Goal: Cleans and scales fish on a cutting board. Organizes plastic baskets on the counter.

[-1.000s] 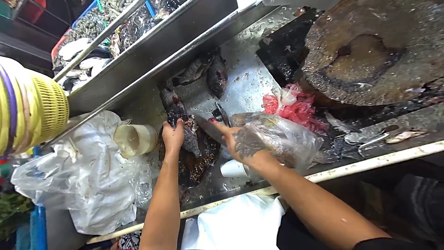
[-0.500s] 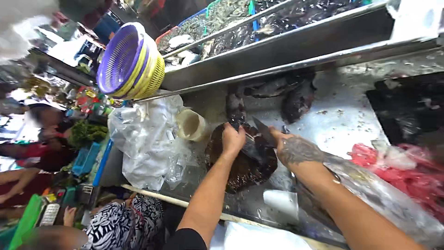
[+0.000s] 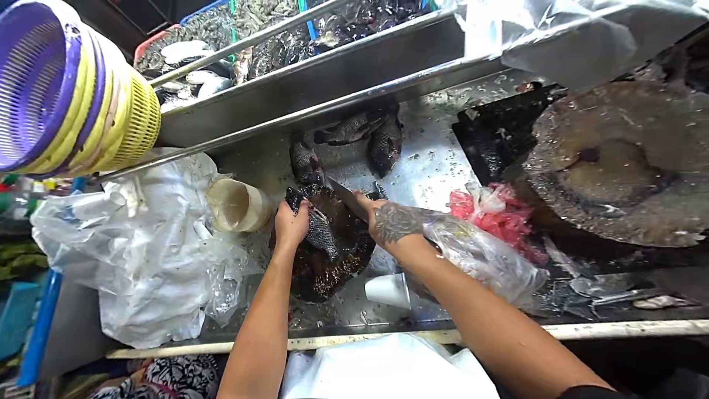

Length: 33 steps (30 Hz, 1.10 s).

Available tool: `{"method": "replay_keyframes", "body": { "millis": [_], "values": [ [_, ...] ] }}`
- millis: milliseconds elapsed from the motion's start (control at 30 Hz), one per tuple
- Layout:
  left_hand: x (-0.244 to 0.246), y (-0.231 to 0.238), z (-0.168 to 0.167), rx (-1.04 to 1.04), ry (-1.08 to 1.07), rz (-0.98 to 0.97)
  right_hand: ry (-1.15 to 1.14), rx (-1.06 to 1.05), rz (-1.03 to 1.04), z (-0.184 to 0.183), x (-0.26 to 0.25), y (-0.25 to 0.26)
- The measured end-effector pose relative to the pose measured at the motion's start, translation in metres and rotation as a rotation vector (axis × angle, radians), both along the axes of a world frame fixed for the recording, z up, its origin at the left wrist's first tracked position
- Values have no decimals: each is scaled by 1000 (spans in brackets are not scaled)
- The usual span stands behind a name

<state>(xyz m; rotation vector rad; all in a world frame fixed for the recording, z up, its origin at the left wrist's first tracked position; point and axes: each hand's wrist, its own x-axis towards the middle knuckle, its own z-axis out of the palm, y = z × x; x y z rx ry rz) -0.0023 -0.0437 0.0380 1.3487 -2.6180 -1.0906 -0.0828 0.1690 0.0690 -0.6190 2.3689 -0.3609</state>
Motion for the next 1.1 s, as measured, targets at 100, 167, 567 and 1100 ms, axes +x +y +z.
{"method": "replay_keyframes", "body": {
  "millis": [100, 167, 567, 1100],
  "values": [
    [4, -9, -10, 85, 86, 25, -96, -38, 123, 9, 10, 17],
    [2, -12, -14, 173, 174, 23, -98, -5, 164, 9, 14, 21],
    [-3, 1, -19, 538, 501, 5, -141, -227, 168, -2, 7, 31],
    [11, 21, -15, -66, 274, 157, -222, -113, -26, -9, 28, 32]
  ]
}}
